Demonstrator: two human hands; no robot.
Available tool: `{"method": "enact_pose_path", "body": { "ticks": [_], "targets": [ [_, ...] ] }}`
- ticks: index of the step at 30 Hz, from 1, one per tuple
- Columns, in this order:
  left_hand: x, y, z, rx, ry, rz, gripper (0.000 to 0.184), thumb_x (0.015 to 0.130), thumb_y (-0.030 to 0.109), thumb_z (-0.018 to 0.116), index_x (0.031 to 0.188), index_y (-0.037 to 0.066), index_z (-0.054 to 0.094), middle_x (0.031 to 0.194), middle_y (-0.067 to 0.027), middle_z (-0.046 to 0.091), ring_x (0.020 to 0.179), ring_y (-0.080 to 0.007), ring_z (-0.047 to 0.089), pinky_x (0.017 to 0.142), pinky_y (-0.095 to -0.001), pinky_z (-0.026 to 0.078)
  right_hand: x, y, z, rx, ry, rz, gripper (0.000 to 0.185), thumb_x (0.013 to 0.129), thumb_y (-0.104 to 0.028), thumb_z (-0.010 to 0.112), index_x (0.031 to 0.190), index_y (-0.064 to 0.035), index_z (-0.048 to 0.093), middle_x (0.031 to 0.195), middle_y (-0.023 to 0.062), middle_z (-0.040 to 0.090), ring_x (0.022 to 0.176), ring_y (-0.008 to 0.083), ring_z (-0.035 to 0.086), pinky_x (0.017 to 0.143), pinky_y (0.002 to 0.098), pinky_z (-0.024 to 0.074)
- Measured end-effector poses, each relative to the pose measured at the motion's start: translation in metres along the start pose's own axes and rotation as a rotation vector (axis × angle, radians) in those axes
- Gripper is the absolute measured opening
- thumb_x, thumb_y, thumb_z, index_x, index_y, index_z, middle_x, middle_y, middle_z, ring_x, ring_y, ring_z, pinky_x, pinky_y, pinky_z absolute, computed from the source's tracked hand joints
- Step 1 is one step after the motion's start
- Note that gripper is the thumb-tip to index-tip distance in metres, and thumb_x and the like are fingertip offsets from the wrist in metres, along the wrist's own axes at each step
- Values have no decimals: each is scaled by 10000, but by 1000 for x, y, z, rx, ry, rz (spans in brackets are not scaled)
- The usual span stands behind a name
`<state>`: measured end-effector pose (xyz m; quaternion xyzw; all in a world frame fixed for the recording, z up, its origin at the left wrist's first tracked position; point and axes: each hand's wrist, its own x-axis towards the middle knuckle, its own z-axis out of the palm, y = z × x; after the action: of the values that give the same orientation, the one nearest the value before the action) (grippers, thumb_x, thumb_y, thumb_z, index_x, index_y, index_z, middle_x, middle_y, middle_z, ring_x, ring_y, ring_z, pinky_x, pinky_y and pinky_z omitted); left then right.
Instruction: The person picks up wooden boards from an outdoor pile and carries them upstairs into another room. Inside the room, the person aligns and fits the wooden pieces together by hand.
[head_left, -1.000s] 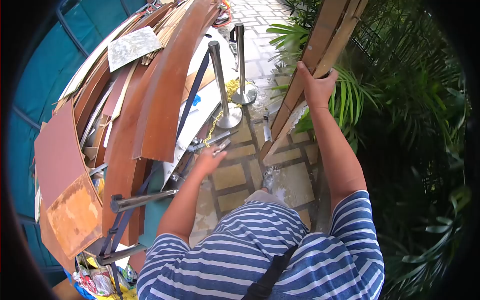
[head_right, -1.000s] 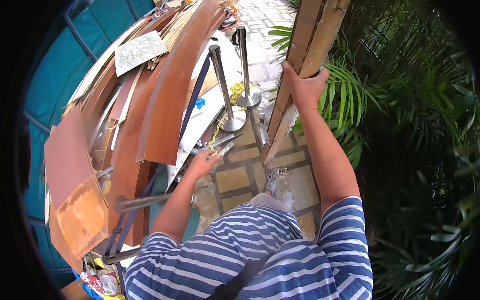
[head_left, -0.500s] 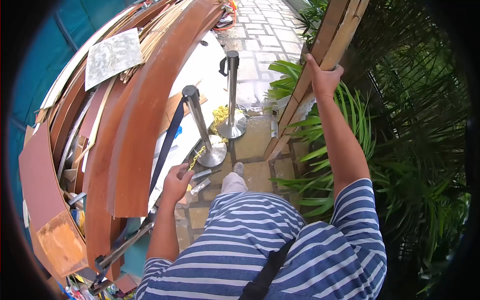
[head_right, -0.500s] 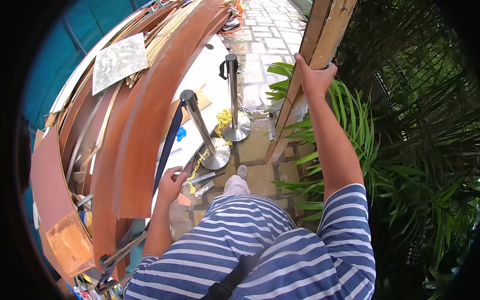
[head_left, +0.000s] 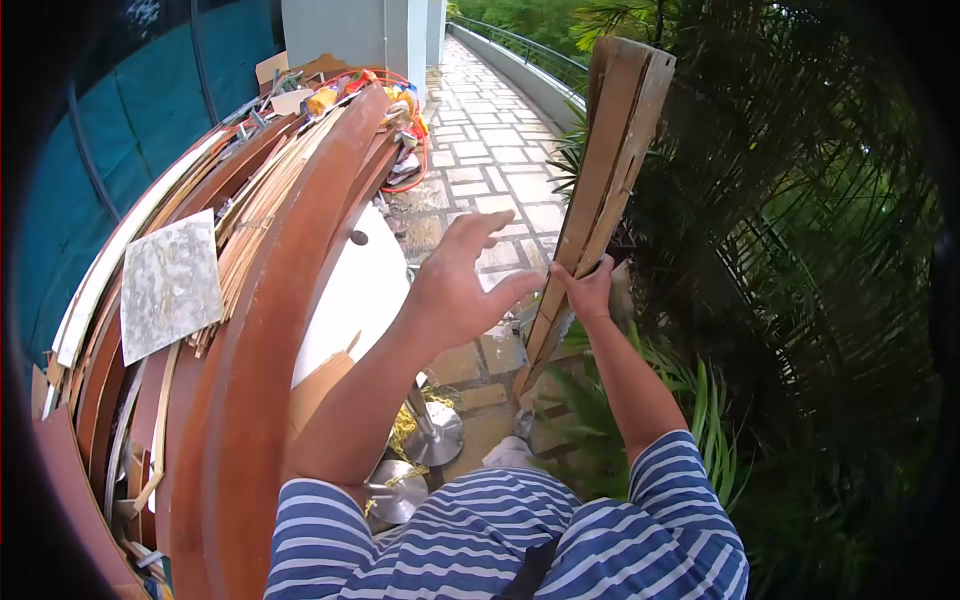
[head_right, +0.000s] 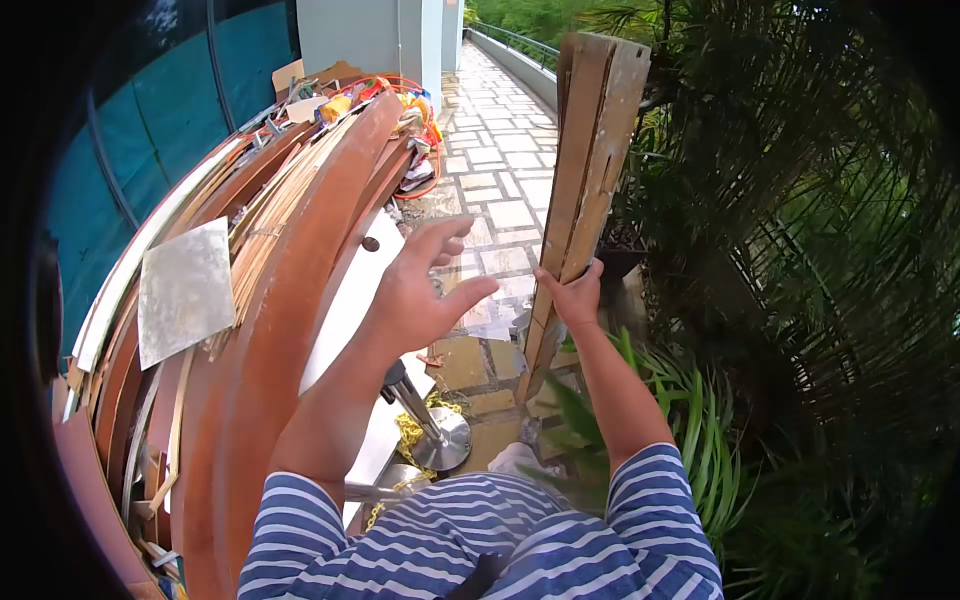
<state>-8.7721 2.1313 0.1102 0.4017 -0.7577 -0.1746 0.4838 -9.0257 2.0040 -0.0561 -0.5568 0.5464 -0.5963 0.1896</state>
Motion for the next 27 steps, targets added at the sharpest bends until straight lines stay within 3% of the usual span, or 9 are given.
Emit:
{"method": "enact_pose_path", "body": {
  "ticks": [6, 9, 10, 13, 14, 17, 18, 24, 27],
  "targets": [
    [199, -111, 89, 120, 123, -140, 1095, 703, 564, 781, 1456, -14, 236, 1323, -229, 492, 1185, -318, 546, 958, -412, 471, 129, 106, 69, -143, -96, 40, 861, 600, -340, 912, 1155, 34, 370, 1097, 181, 568, 999, 273, 580, 869, 390, 473],
    [284, -184, 110, 58, 157, -226, 1117, 697, 582, 778, 1447, -43, 235, 1350, -244, 470, 1210, -316, 531, 955, -410, 472, 191, 126, 117, -87, -184, 44, 922, 575, -333, 923, 1191, 36, 345, 1114, 201, 543, 1025, 306, 557, 890, 400, 460],
    [306, -204, 111, 2, 167, -277, 1134, 684, 604, 770, 1434, -65, 244, 1291, -296, 511, 1178, -372, 552, 964, -420, 458, 211, 129, 134, -99, -223, 51, 935, 573, -334, 924, 1201, 37, 339, 1113, 204, 543, 1028, 312, 556, 893, 399, 459],
    [367, -265, 104, -117, 316, -396, 1150, 675, 598, 781, 1436, -68, 233, 1225, -263, 574, 1106, -349, 604, 933, -396, 479, 273, 146, 187, -120, -402, 63, 967, 575, -335, 922, 1240, 37, 327, 1122, 205, 548, 1025, 319, 564, 896, 399, 462],
    [387, -294, 101, -24, 380, -354, 1075, 685, 532, 804, 1405, -66, 274, 1172, -231, 615, 1071, -318, 628, 912, -369, 490, 294, 154, 204, -101, -459, 45, 969, 576, -335, 921, 1246, 37, 327, 1121, 205, 552, 1024, 321, 567, 897, 399, 463],
    [437, -373, 95, -158, 423, -263, 896, 713, 431, 813, 1332, -46, 376, 1148, -211, 630, 1057, -316, 632, 899, -376, 495, 361, 175, 265, -133, -570, 8, 925, 586, -326, 916, 1216, 31, 340, 1106, 206, 569, 1021, 321, 580, 905, 399, 467],
    [454, -387, 90, -162, 379, -272, 732, 732, 349, 807, 1254, -26, 457, 1127, -200, 637, 1039, -319, 638, 893, -383, 495, 384, 179, 285, -136, -588, 9, 914, 589, -322, 914, 1208, 28, 340, 1106, 208, 569, 1025, 319, 580, 908, 399, 466],
    [577, -518, 107, -58, 319, -128, 685, 774, 325, 764, 1273, -18, 445, 1145, -244, 591, 1059, -379, 602, 894, -422, 488, 512, 249, 401, -113, -505, 25, 898, 601, -283, 908, 1218, -3, 320, 1171, 202, 514, 1095, 335, 535, 949, 416, 437],
    [643, -562, 128, -4, 262, -59, 683, 783, 321, 773, 1280, 10, 422, 1088, -182, 611, 981, -290, 639, 820, -369, 514, 584, 291, 442, -118, -421, 50, 894, 596, -275, 910, 1220, -10, 328, 1167, 193, 520, 1098, 332, 539, 944, 420, 441]
  ]
}}
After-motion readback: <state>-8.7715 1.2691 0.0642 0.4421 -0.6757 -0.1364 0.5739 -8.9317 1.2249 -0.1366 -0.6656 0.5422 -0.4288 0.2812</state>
